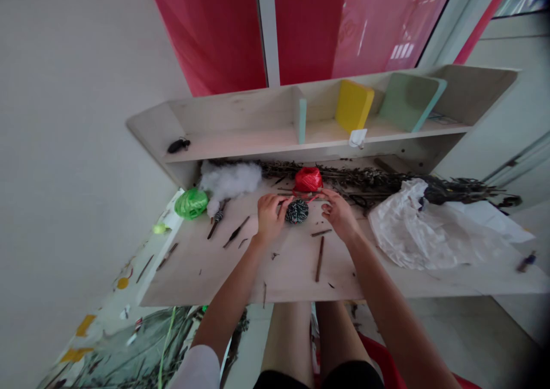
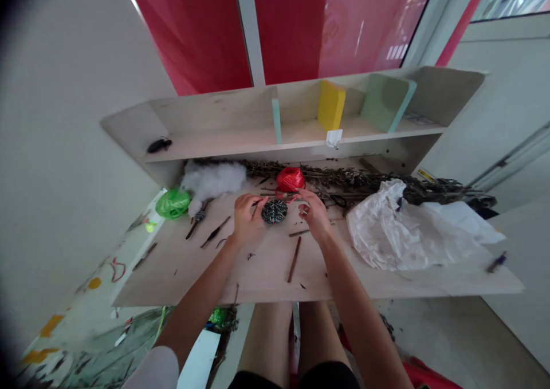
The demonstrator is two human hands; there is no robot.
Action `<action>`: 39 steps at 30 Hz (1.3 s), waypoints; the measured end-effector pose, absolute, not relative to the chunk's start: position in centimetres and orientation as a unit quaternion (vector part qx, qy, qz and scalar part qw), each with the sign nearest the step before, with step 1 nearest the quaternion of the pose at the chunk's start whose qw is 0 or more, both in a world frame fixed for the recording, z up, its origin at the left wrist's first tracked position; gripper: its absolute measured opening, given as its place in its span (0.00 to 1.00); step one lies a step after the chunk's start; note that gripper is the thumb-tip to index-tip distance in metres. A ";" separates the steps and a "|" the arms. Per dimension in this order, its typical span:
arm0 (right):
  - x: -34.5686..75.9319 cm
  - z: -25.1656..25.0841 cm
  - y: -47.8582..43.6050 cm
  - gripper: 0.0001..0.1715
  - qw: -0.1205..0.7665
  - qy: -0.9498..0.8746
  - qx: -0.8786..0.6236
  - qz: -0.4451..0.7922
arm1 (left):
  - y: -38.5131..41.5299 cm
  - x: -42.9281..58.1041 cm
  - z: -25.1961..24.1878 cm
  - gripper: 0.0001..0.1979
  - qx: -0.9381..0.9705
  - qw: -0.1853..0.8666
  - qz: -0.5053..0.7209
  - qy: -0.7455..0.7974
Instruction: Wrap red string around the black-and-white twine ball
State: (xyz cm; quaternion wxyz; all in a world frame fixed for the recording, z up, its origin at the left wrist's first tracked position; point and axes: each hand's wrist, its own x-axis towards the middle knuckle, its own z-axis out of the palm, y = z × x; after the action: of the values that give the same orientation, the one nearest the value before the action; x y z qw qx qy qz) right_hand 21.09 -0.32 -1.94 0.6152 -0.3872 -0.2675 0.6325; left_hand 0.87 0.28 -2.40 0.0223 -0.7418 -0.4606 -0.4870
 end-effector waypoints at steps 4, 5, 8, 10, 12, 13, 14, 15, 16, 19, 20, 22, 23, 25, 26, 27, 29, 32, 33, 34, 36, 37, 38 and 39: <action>20.1 -1.9 -0.7 0.21 0.558 -0.359 -0.378 0.646 | -0.5 1.9 -2.5 0.10 -0.770 0.023 -0.469 -0.432; 20.0 -1.9 -0.8 0.20 0.548 -0.368 -0.375 0.651 | -0.6 1.9 -2.4 0.10 -0.774 0.026 -0.465 -0.429; 20.1 -1.8 -1.0 0.18 0.537 -0.381 -0.374 0.654 | -0.7 1.9 -2.3 0.10 -0.775 0.036 -0.458 -0.434; 20.0 -1.8 -1.0 0.15 0.538 -0.393 -0.378 0.643 | -0.7 1.9 -2.3 0.10 -0.773 0.042 -0.458 -0.436; 19.9 -1.9 -1.0 0.13 0.543 -0.401 -0.386 0.629 | -0.6 1.9 -2.3 0.10 -0.772 0.049 -0.461 -0.434; 19.8 -1.9 -1.1 0.13 0.546 -0.399 -0.392 0.624 | -0.6 1.9 -2.3 0.10 -0.772 0.052 -0.462 -0.434; 19.7 -1.9 -1.1 0.13 0.550 -0.394 -0.397 0.620 | -0.6 1.9 -2.3 0.10 -0.772 0.054 -0.462 -0.433; 19.6 -2.0 -1.1 0.13 0.551 -0.389 -0.401 0.619 | -0.6 1.9 -2.4 0.10 -0.771 0.055 -0.463 -0.433; 19.6 -2.0 -1.0 0.13 0.552 -0.385 -0.405 0.619 | -0.6 1.9 -2.4 0.10 -0.771 0.055 -0.463 -0.434; 19.6 -2.3 -0.9 0.12 0.559 -0.379 -0.419 0.606 | -0.7 1.8 -2.3 0.10 -0.770 0.053 -0.464 -0.435; 19.6 -2.4 -0.9 0.11 0.563 -0.377 -0.424 0.601 | -0.7 1.7 -2.3 0.10 -0.768 0.053 -0.466 -0.436; 19.7 -2.6 -0.8 0.12 0.578 -0.364 -0.430 0.590 | -0.7 1.7 -2.3 0.09 -0.764 0.052 -0.470 -0.439; 19.8 -2.7 -0.8 0.12 0.586 -0.356 -0.430 0.587 | -0.7 1.6 -2.3 0.09 -0.761 0.052 -0.472 -0.442; 19.9 -2.8 -0.7 0.13 0.600 -0.344 -0.429 0.581 | -0.6 1.5 -2.3 0.09 -0.758 0.053 -0.474 -0.446; 20.0 -2.8 -0.7 0.13 0.606 -0.341 -0.429 0.577 | -0.6 1.4 -2.3 0.09 -0.756 0.052 -0.474 -0.448; 20.0 -2.8 -0.7 0.13 0.610 -0.338 -0.430 0.573 | -0.6 1.4 -2.3 0.09 -0.755 0.050 -0.473 -0.451; 20.1 -2.8 -0.6 0.11 0.618 -0.331 -0.433 0.567 | -0.5 1.3 -2.4 0.10 -0.754 0.043 -0.471 -0.456; 20.2 -2.8 -0.5 0.10 0.628 -0.311 -0.438 0.562 | -0.4 1.3 -2.5 0.10 -0.750 0.037 -0.470 -0.464; 20.2 -2.8 -0.5 0.09 0.631 -0.306 -0.439 0.562 | -0.4 1.3 -2.5 0.10 -0.748 0.037 -0.472 -0.466; 20.2 -2.8 -0.5 0.09 0.633 -0.301 -0.439 0.562 | -0.4 1.2 -2.6 0.10 -0.746 0.036 -0.474 -0.467; 20.3 -2.7 -0.4 0.09 0.638 -0.292 -0.439 0.561 | -0.4 1.2 -2.6 0.10 -0.743 0.036 -0.478 -0.467; 20.3 -2.7 -0.4 0.09 0.640 -0.287 -0.440 0.561 | -0.4 1.2 -2.5 0.10 -0.743 0.036 -0.478 -0.467; 20.3 -2.7 -0.4 0.09 0.643 -0.284 -0.441 0.559 | -0.4 1.2 -2.5 0.10 -0.742 0.037 -0.479 -0.468; 20.3 -2.8 -0.3 0.10 0.646 -0.281 -0.442 0.556 | -0.4 1.2 -2.5 0.09 -0.742 0.039 -0.479 -0.468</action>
State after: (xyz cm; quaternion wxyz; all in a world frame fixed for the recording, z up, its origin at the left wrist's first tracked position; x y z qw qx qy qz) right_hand 20.33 -0.33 -2.76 0.6460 -0.4416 -0.2810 0.5556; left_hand 1.19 -0.37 -2.46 0.0386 -0.7418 -0.4682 -0.4786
